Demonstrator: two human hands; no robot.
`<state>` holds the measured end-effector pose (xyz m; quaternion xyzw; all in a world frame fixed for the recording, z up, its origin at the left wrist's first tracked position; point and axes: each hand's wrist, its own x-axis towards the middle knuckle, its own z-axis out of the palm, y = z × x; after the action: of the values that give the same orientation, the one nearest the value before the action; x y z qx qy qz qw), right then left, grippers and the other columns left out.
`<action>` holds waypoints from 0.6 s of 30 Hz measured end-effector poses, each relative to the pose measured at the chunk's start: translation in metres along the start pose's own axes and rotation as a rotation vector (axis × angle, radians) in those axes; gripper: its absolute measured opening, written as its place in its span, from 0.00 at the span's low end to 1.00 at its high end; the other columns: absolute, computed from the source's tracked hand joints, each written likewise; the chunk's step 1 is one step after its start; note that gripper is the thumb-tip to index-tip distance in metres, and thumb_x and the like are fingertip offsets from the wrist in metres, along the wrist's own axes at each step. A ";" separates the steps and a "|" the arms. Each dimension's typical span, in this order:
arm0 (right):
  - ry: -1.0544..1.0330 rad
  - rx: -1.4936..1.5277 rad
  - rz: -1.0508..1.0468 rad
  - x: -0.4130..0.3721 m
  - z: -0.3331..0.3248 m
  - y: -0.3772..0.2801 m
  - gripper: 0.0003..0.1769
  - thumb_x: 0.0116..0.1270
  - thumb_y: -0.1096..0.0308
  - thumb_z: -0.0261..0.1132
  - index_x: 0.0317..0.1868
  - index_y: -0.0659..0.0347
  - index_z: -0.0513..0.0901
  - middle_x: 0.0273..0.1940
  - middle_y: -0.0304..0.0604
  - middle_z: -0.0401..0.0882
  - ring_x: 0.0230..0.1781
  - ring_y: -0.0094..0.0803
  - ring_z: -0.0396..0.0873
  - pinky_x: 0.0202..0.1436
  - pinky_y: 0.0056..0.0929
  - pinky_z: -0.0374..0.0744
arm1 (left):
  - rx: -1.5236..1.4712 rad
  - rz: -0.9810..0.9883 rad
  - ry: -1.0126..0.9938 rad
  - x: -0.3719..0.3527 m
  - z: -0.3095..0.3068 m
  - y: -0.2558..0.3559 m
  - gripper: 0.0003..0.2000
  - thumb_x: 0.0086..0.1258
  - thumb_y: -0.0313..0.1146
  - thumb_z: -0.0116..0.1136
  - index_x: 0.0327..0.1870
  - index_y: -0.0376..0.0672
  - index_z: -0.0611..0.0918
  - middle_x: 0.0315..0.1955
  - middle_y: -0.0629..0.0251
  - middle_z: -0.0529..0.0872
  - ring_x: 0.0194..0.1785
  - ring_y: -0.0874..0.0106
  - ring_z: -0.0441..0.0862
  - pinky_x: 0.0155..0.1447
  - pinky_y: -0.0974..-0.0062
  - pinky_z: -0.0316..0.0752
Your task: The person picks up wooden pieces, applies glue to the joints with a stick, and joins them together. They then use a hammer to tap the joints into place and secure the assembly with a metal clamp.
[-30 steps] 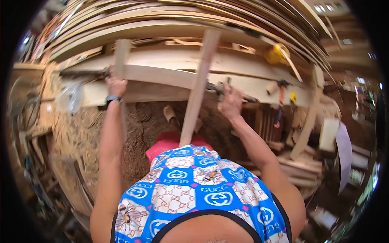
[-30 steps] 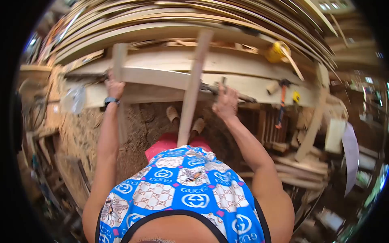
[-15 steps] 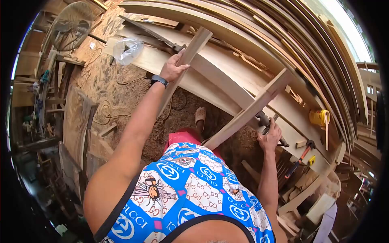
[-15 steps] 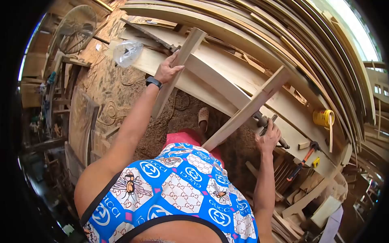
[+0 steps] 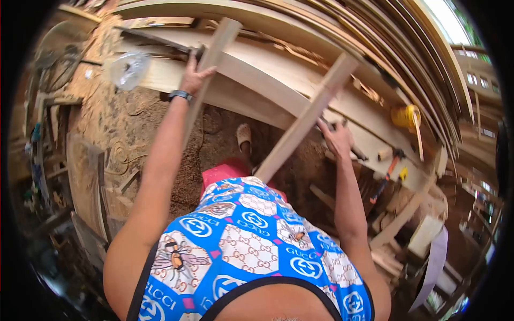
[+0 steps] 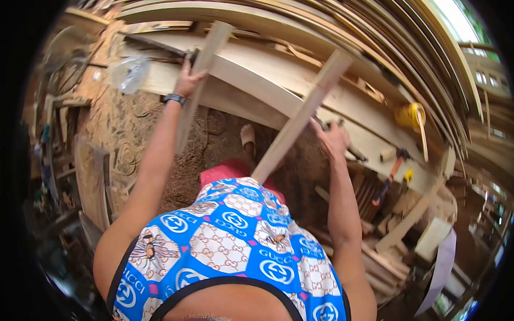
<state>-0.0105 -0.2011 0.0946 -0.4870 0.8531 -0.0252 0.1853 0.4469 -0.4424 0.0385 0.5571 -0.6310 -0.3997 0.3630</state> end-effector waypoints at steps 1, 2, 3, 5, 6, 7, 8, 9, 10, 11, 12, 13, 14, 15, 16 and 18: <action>0.009 0.039 0.035 -0.002 0.003 0.002 0.53 0.60 0.16 0.56 0.54 0.63 0.87 0.49 0.68 0.83 0.58 0.61 0.78 0.67 0.54 0.71 | -0.083 -0.032 -0.045 0.004 0.000 -0.012 0.56 0.63 0.48 0.78 0.85 0.39 0.51 0.64 0.43 0.82 0.64 0.61 0.82 0.68 0.67 0.76; 0.026 0.079 0.055 -0.003 0.006 0.003 0.56 0.58 0.13 0.54 0.56 0.62 0.87 0.50 0.69 0.82 0.59 0.62 0.78 0.70 0.56 0.68 | 0.013 -0.005 -0.025 0.007 -0.001 -0.022 0.55 0.65 0.46 0.77 0.85 0.39 0.50 0.61 0.45 0.84 0.61 0.62 0.85 0.65 0.68 0.79; 0.064 0.078 0.064 -0.008 0.008 0.000 0.56 0.58 0.13 0.55 0.56 0.63 0.87 0.51 0.70 0.81 0.61 0.63 0.76 0.72 0.57 0.64 | -0.061 -0.017 -0.060 0.005 -0.001 -0.018 0.55 0.65 0.46 0.77 0.85 0.39 0.50 0.60 0.45 0.85 0.60 0.62 0.85 0.64 0.68 0.80; 0.027 0.120 0.126 -0.017 0.005 -0.013 0.59 0.55 0.13 0.59 0.60 0.65 0.84 0.60 0.74 0.73 0.67 0.66 0.68 0.77 0.59 0.56 | -0.038 -0.099 -0.092 0.001 -0.005 -0.012 0.58 0.62 0.50 0.79 0.85 0.38 0.50 0.63 0.45 0.83 0.64 0.61 0.83 0.69 0.67 0.76; 0.033 0.126 0.131 -0.020 0.006 -0.018 0.59 0.55 0.13 0.59 0.60 0.65 0.84 0.60 0.74 0.73 0.67 0.66 0.68 0.77 0.59 0.56 | -0.023 -0.108 -0.083 0.000 -0.006 -0.013 0.59 0.61 0.52 0.79 0.85 0.38 0.50 0.63 0.45 0.83 0.66 0.61 0.82 0.71 0.67 0.74; 0.090 0.150 0.145 -0.024 0.009 -0.023 0.60 0.53 0.14 0.61 0.62 0.66 0.83 0.62 0.74 0.70 0.68 0.67 0.66 0.78 0.59 0.55 | -0.019 -0.103 -0.087 0.002 -0.007 -0.014 0.59 0.61 0.52 0.79 0.85 0.38 0.50 0.63 0.45 0.83 0.66 0.61 0.82 0.71 0.67 0.74; 0.143 0.172 0.162 -0.030 0.012 -0.027 0.62 0.52 0.14 0.63 0.64 0.67 0.81 0.65 0.73 0.67 0.69 0.67 0.64 0.78 0.59 0.53 | 0.016 -0.098 -0.103 0.002 -0.008 -0.016 0.60 0.61 0.53 0.79 0.84 0.36 0.50 0.63 0.44 0.82 0.67 0.61 0.81 0.72 0.66 0.72; 0.142 0.212 0.188 -0.031 0.010 -0.032 0.63 0.50 0.16 0.66 0.66 0.69 0.79 0.69 0.73 0.61 0.72 0.67 0.59 0.80 0.58 0.50 | 0.050 -0.091 -0.117 0.003 -0.011 -0.021 0.60 0.60 0.55 0.79 0.84 0.33 0.50 0.64 0.44 0.82 0.68 0.61 0.80 0.73 0.66 0.71; 0.145 0.215 0.191 -0.032 0.014 -0.038 0.63 0.50 0.16 0.66 0.66 0.69 0.79 0.69 0.73 0.61 0.72 0.67 0.59 0.80 0.58 0.50 | 0.051 -0.087 -0.119 0.005 -0.011 -0.026 0.60 0.60 0.55 0.79 0.84 0.33 0.50 0.64 0.44 0.82 0.68 0.61 0.80 0.73 0.66 0.71; 0.207 0.183 0.199 -0.031 0.019 -0.044 0.63 0.49 0.16 0.66 0.66 0.69 0.79 0.69 0.73 0.60 0.72 0.67 0.58 0.80 0.59 0.50 | 0.116 -0.081 -0.065 0.006 -0.010 -0.032 0.60 0.61 0.55 0.79 0.83 0.30 0.51 0.63 0.43 0.82 0.67 0.61 0.80 0.73 0.67 0.71; 0.269 0.149 0.205 -0.031 0.021 -0.047 0.63 0.49 0.17 0.67 0.66 0.69 0.79 0.70 0.74 0.58 0.73 0.67 0.56 0.80 0.59 0.50 | 0.180 -0.075 -0.009 0.007 -0.009 -0.038 0.60 0.61 0.56 0.79 0.82 0.27 0.51 0.63 0.42 0.82 0.67 0.60 0.81 0.73 0.67 0.71; 0.274 0.147 0.202 -0.031 0.019 -0.048 0.63 0.49 0.17 0.67 0.66 0.69 0.79 0.70 0.74 0.58 0.73 0.67 0.56 0.80 0.59 0.50 | 0.175 -0.073 -0.005 0.002 -0.009 -0.024 0.60 0.61 0.56 0.79 0.82 0.27 0.51 0.63 0.42 0.82 0.67 0.60 0.81 0.73 0.67 0.71; 0.253 0.127 0.208 -0.031 0.017 -0.050 0.63 0.49 0.17 0.68 0.66 0.69 0.79 0.71 0.73 0.56 0.74 0.67 0.55 0.80 0.60 0.50 | 0.100 -0.109 -0.016 -0.005 -0.008 -0.011 0.62 0.59 0.58 0.79 0.81 0.25 0.51 0.63 0.40 0.82 0.66 0.59 0.81 0.72 0.67 0.72; 0.232 0.107 0.209 -0.031 0.016 -0.053 0.63 0.49 0.17 0.68 0.66 0.70 0.78 0.72 0.73 0.54 0.74 0.68 0.54 0.80 0.60 0.50 | 0.026 -0.144 -0.023 -0.011 -0.005 0.002 0.64 0.58 0.60 0.79 0.80 0.22 0.51 0.63 0.38 0.81 0.66 0.58 0.82 0.72 0.67 0.72; 0.234 0.104 0.191 -0.031 0.015 -0.055 0.63 0.49 0.17 0.68 0.66 0.70 0.78 0.72 0.73 0.54 0.74 0.68 0.54 0.80 0.60 0.50 | 0.022 -0.146 -0.005 -0.013 0.000 0.005 0.64 0.58 0.60 0.79 0.80 0.22 0.51 0.63 0.38 0.81 0.66 0.58 0.82 0.72 0.67 0.72; 0.224 0.128 0.281 -0.032 0.017 -0.059 0.64 0.48 0.17 0.69 0.65 0.71 0.79 0.74 0.74 0.53 0.75 0.69 0.54 0.80 0.62 0.50 | -0.136 -0.184 -0.083 -0.014 -0.001 0.005 0.63 0.58 0.59 0.79 0.80 0.22 0.51 0.62 0.39 0.82 0.65 0.58 0.82 0.71 0.67 0.73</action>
<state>0.0581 -0.2030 0.1016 -0.3443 0.9248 -0.1075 0.1215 0.4478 -0.4286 0.0432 0.5696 -0.5631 -0.4961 0.3354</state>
